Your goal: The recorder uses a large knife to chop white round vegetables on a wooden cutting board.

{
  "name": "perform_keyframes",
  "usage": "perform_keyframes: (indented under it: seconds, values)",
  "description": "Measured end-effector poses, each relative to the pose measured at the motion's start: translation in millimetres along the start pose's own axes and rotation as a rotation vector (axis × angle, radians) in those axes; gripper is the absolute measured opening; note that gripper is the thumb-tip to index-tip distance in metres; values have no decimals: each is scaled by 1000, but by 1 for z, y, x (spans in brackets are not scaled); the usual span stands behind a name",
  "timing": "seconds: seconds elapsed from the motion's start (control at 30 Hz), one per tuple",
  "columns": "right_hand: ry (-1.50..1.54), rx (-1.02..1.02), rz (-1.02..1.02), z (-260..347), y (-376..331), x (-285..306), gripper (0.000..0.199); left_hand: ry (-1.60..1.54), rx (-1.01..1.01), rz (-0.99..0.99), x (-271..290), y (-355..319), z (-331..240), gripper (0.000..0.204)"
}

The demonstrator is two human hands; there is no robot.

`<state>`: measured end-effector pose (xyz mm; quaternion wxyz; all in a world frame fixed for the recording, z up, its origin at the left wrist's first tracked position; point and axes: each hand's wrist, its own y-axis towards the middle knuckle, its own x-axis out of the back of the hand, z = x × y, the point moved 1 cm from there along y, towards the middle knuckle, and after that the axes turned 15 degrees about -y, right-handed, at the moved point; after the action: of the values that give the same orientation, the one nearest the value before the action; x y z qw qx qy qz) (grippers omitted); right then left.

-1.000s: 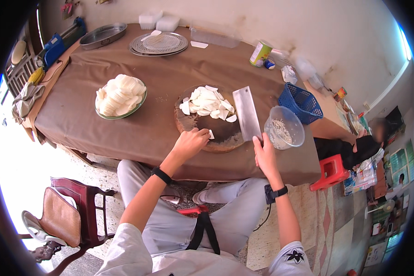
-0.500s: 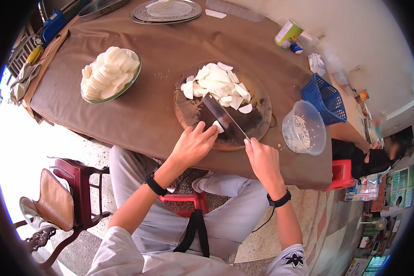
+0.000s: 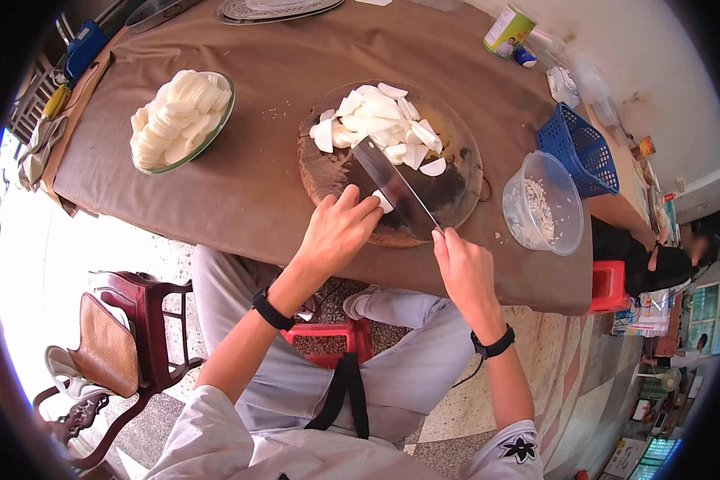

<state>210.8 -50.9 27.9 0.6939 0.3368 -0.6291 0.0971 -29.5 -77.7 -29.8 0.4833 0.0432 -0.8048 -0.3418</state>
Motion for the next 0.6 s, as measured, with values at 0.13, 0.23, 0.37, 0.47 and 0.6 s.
perform_keyframes:
  seconds: [0.13,0.23,0.37,0.47,0.6]
  values:
    - [-25,22,3,-1,1,2,35,19,19,-5,-2,-1,-4,29]
    - [-37,29,19,3,5,5,35,-11,15,-45,-2,-2,-4,28]
    - [-55,16,56,7,8,9,35,-28,15,-66,-3,-3,-4,25]
    - [-83,31,61,7,7,10,36,-39,20,-71,-2,-3,-6,25]
    - [-105,37,77,9,10,12,37,-22,31,-53,0,-4,-9,24]
